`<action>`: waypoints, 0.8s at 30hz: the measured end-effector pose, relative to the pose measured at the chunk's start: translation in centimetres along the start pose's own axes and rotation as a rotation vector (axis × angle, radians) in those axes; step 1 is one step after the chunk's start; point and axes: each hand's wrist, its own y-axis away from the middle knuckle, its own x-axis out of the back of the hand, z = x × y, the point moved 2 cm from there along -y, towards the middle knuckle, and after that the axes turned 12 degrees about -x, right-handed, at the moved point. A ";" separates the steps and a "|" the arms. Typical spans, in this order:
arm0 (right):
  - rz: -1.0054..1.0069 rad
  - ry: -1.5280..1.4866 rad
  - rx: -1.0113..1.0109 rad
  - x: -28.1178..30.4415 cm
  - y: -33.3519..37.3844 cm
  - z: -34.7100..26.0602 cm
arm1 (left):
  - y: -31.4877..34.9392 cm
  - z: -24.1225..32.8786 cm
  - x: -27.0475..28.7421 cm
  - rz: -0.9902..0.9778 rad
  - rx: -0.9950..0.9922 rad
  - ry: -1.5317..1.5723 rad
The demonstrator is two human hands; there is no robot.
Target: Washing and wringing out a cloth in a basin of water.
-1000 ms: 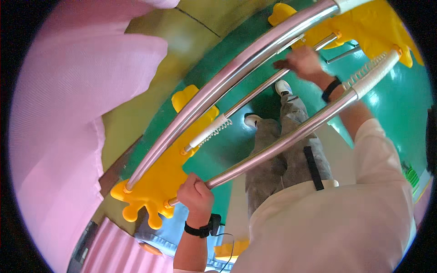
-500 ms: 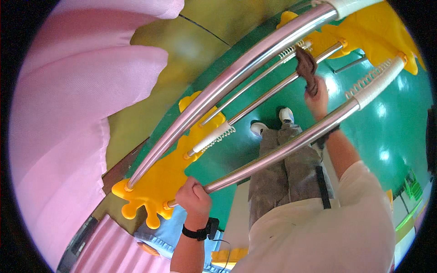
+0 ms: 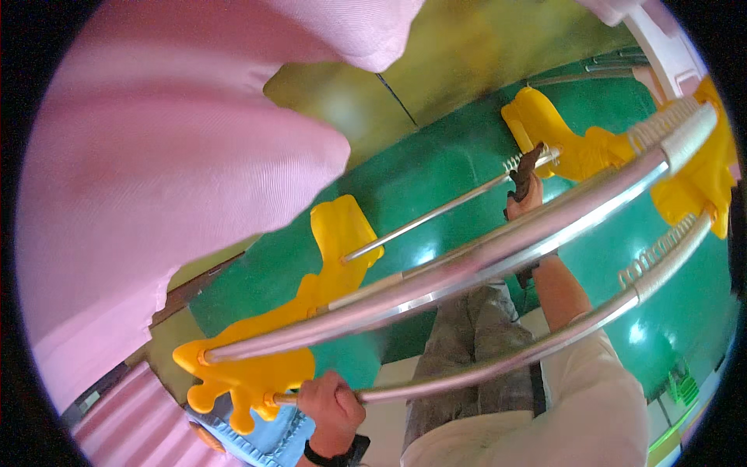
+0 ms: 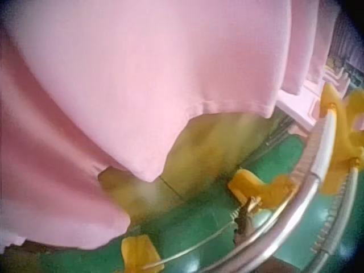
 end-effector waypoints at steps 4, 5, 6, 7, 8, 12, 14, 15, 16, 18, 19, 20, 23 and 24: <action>-0.313 0.245 0.247 -4.2 -2.0 0.0 | 0.0 0.2 -0.1 0.019 0.014 0.027; -0.450 0.386 0.288 -5.1 -3.0 2.7 | -0.7 0.5 -0.3 0.026 -0.023 0.049; -0.441 0.598 0.423 -4.7 -3.7 5.5 | -1.4 1.0 -0.6 0.021 -0.009 0.044; -0.624 1.494 0.759 -6.6 -3.2 7.3 | -1.6 1.6 -0.3 -0.001 0.008 0.069; -0.455 0.991 0.588 -6.7 -3.9 8.0 | -1.9 1.7 0.0 -0.020 0.018 0.104; -0.766 0.995 0.466 -9.1 -3.1 0.8 | 1.0 -0.9 -1.5 0.375 0.148 0.013; -0.718 0.958 0.444 -8.8 -3.3 1.8 | 7.8 -3.9 -0.2 0.127 0.164 0.053; -0.661 0.924 0.422 -8.6 -3.7 2.6 | 11.0 -5.3 -0.3 0.006 0.169 0.078; -0.662 0.919 0.425 -9.7 -3.5 3.5 | 14.0 -6.2 -0.9 -0.112 0.176 0.092; -0.523 0.916 0.629 -11.1 -3.0 5.7 | 19.4 -7.2 -2.8 -0.354 0.187 0.139; -0.389 0.801 0.706 -10.8 -2.3 5.2 | 19.8 -3.4 -2.6 -0.364 0.186 0.153; -0.388 0.814 0.698 -11.1 -2.2 5.3 | 17.2 -2.0 -2.0 -0.584 0.164 0.041; -0.439 0.753 0.542 -12.7 -0.8 4.5 | 3.5 -1.9 -0.8 -0.668 0.094 -0.201; -0.444 0.749 0.530 -13.4 -0.3 4.0 | 2.8 -1.6 -0.5 -0.677 0.089 -0.208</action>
